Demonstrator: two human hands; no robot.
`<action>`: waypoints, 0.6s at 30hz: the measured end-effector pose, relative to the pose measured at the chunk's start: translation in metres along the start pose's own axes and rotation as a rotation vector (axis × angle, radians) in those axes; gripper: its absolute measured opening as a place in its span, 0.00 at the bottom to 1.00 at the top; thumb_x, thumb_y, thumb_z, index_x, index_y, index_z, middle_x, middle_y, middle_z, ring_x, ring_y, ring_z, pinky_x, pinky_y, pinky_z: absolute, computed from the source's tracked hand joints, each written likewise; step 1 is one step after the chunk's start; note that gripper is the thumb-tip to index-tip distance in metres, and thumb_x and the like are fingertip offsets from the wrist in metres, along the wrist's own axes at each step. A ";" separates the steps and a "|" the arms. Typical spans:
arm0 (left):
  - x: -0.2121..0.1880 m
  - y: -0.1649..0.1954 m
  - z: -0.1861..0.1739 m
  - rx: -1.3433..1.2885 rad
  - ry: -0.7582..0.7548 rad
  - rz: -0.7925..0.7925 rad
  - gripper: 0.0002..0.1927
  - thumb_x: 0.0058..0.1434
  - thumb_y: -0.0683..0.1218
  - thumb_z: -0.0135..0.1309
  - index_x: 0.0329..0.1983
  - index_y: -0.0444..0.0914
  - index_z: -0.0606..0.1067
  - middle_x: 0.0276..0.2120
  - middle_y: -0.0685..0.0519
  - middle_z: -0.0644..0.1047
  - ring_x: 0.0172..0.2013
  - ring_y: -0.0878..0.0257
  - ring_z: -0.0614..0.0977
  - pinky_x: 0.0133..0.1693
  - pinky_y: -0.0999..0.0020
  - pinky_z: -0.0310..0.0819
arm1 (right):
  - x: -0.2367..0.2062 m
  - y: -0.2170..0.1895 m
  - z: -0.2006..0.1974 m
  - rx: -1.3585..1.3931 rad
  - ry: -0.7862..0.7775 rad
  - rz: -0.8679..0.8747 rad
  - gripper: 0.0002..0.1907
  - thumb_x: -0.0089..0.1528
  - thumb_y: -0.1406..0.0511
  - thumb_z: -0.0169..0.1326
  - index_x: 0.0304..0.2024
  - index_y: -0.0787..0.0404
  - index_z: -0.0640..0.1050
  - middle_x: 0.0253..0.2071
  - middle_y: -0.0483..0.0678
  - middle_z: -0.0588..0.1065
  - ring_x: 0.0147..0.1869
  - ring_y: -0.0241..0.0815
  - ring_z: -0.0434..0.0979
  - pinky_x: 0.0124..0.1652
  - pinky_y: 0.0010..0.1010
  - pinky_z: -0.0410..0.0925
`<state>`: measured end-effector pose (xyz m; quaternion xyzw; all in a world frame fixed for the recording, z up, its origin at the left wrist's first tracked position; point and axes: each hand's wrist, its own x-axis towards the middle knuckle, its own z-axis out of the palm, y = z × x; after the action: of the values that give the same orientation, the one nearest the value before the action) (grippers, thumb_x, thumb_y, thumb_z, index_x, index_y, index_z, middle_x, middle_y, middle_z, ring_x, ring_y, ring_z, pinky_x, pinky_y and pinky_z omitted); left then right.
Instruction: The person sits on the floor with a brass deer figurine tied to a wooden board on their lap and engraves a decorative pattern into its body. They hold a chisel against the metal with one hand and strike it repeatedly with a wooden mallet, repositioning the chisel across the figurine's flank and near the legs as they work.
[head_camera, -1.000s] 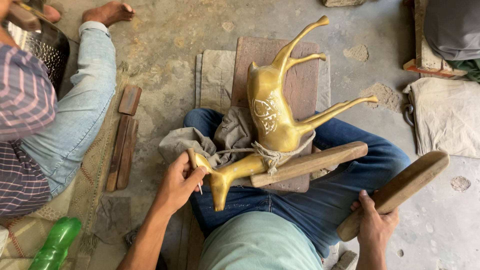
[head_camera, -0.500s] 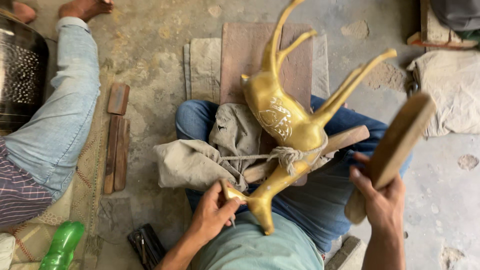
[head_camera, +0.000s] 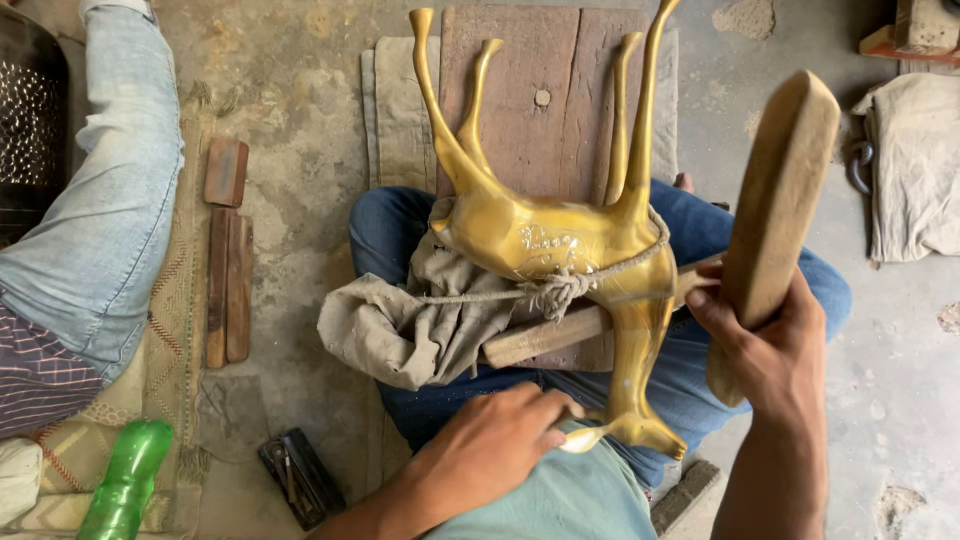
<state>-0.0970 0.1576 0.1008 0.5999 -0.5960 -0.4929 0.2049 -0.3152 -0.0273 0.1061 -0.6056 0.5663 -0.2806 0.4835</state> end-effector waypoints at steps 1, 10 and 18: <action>0.001 -0.001 -0.010 -0.031 0.089 0.026 0.14 0.65 0.47 0.59 0.50 0.36 0.74 0.36 0.41 0.80 0.36 0.42 0.83 0.37 0.52 0.77 | -0.001 0.004 -0.003 -0.027 0.019 0.015 0.20 0.59 0.69 0.67 0.52 0.66 0.76 0.46 0.47 0.80 0.49 0.36 0.80 0.50 0.29 0.73; 0.039 -0.007 -0.100 -0.282 0.468 0.019 0.17 0.63 0.45 0.60 0.51 0.35 0.72 0.34 0.50 0.84 0.35 0.64 0.89 0.34 0.70 0.87 | -0.024 0.041 -0.023 -0.215 0.174 0.301 0.19 0.58 0.67 0.69 0.48 0.67 0.78 0.38 0.49 0.79 0.40 0.38 0.76 0.40 0.31 0.70; 0.115 -0.004 -0.125 -0.288 0.556 0.179 0.16 0.67 0.44 0.61 0.53 0.35 0.70 0.34 0.49 0.83 0.37 0.63 0.89 0.35 0.70 0.86 | -0.031 0.023 -0.028 -0.162 0.275 0.132 0.25 0.62 0.69 0.67 0.58 0.70 0.73 0.44 0.52 0.79 0.49 0.41 0.80 0.51 0.33 0.74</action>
<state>-0.0138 0.0099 0.1113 0.6216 -0.4918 -0.3694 0.4851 -0.3565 -0.0022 0.1022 -0.5598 0.6865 -0.2821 0.3684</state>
